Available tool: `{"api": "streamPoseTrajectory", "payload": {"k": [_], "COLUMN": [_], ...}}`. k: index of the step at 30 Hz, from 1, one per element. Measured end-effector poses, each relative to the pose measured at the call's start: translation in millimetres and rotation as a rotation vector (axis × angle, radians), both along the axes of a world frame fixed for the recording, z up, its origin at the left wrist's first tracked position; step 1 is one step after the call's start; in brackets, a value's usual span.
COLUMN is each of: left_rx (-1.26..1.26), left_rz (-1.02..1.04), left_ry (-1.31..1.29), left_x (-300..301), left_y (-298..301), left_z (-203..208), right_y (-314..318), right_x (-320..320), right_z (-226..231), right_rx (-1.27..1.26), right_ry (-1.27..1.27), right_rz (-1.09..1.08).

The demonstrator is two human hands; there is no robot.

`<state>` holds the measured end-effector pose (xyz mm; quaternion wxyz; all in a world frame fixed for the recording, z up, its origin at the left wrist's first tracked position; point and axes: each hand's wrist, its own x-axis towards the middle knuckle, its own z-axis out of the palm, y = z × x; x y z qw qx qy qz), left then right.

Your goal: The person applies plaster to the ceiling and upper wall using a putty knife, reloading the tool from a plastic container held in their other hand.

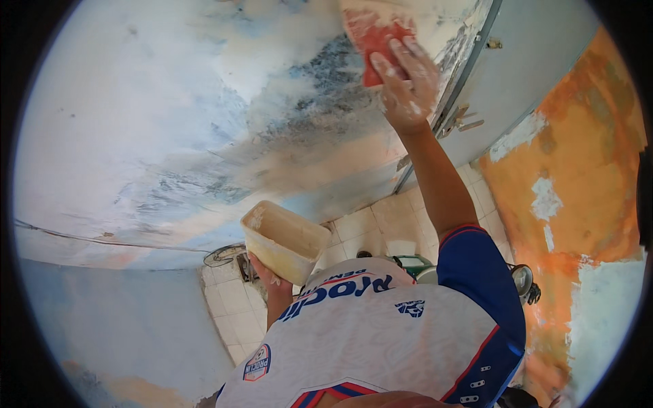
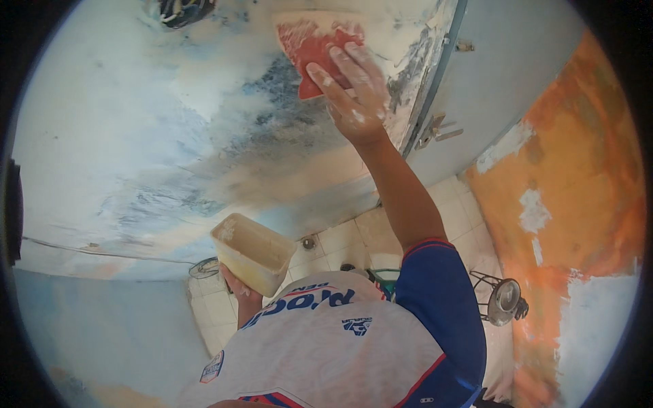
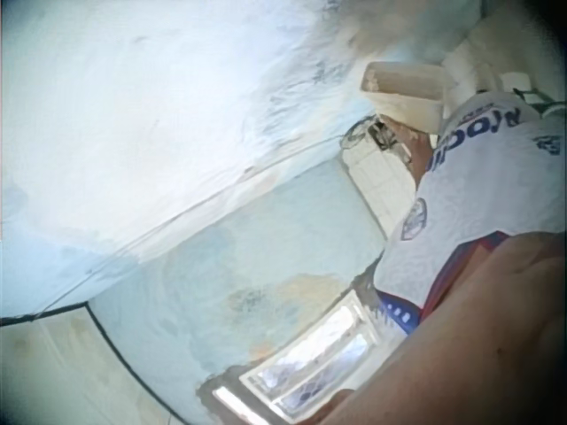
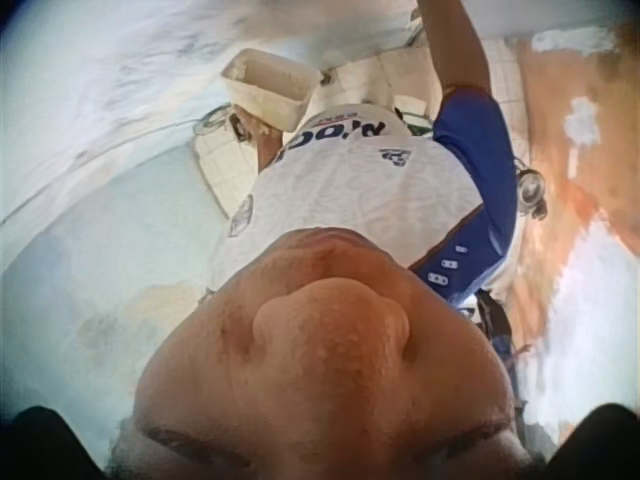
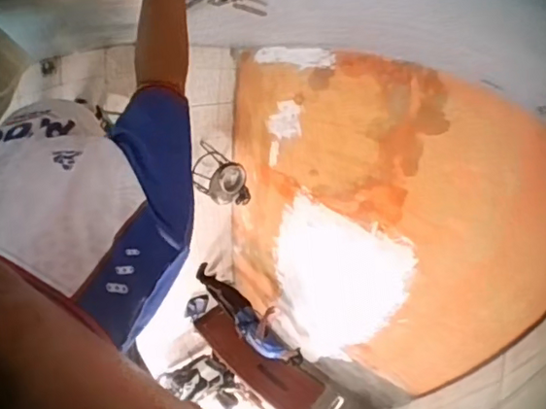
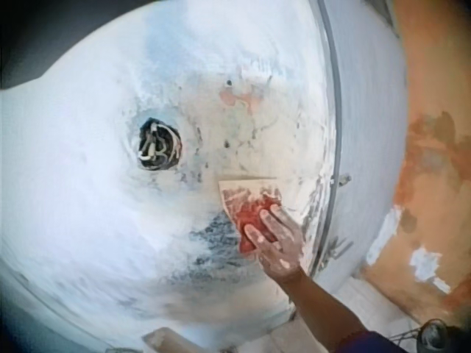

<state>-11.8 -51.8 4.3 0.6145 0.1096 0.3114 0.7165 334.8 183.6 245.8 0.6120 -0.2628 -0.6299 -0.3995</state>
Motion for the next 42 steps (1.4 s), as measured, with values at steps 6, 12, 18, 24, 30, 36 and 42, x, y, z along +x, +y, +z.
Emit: {"api": "streamPoseTrajectory", "payload": {"k": [6, 12, 18, 24, 30, 36, 42], "left_rx": [0.092, 0.129, 0.104, 0.123, 0.196, 0.172, 0.174], "left_rz": [0.015, 0.000, 0.037, -0.020, -0.022, -0.007, -0.012], "left_ry": [0.007, -0.039, -0.094, -0.127, -0.187, -0.149, -0.235], "left_x": [-12, -19, 6, 32, 33, 33, 47], "left_y": [11, -5, -3, 13, 7, 7, 15], "left_z": [24, -1, 3, 2, 8, -3, 8], "right_y": [26, -56, -24, 25, -39, -14, 40], "right_x": [-1, 5, 42, 53, 28, 59, 49], "right_z": [-124, -189, 9, -81, -138, 155, 234], "right_rx": [-0.199, -0.644, -0.298, -0.078, -0.482, 0.142, 0.208], "right_ry": [-0.278, -0.384, -0.025, -0.164, -0.284, -0.025, -0.148], "right_rz": [-0.003, 0.097, 0.057, -0.142, 0.086, -0.061, -0.195]}}
